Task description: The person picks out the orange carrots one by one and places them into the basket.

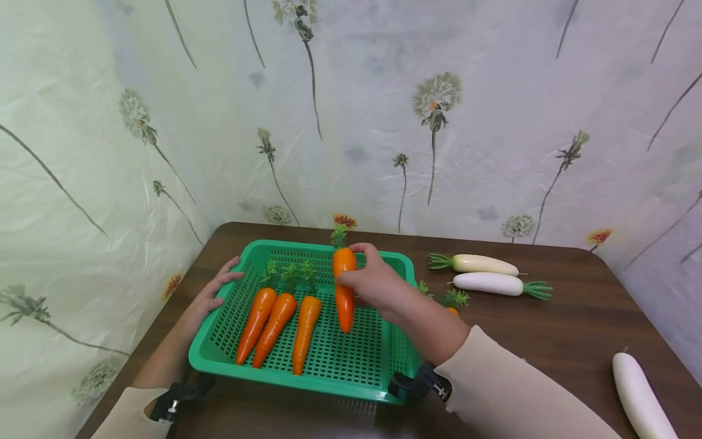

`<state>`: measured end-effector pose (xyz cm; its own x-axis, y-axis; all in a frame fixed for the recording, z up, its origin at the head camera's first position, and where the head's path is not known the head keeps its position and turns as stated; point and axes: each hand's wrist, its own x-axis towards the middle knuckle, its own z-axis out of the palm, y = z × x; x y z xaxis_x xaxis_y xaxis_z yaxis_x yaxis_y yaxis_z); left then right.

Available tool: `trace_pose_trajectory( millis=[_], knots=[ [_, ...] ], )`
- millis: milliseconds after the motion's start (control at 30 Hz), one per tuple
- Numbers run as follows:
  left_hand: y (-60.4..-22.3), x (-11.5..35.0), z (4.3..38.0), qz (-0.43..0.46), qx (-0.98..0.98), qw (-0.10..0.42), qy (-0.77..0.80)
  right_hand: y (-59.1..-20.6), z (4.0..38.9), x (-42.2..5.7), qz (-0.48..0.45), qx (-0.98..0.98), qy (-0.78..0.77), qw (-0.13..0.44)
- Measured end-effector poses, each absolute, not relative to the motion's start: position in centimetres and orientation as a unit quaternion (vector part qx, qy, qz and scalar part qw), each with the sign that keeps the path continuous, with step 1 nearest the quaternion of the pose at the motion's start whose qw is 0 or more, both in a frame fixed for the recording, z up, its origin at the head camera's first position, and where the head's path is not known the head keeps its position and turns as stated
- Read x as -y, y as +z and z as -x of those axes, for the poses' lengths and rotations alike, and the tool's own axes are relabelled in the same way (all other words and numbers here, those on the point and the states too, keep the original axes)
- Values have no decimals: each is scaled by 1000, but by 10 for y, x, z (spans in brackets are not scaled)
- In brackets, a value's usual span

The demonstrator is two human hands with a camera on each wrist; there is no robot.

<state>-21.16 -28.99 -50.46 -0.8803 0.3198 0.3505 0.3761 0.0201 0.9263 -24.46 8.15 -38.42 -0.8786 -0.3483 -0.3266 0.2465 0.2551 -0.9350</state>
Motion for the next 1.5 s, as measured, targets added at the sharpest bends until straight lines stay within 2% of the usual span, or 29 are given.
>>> trace_pose_trajectory(
  millis=[433,1500],
  knots=[
    [-502,287,209,251,719,30,-648,-397,252,-55,11,-744,-614,261],
    [-501,288,210,243,714,26,-656,-419,255,-52,16,-770,-540,340]
  ],
)
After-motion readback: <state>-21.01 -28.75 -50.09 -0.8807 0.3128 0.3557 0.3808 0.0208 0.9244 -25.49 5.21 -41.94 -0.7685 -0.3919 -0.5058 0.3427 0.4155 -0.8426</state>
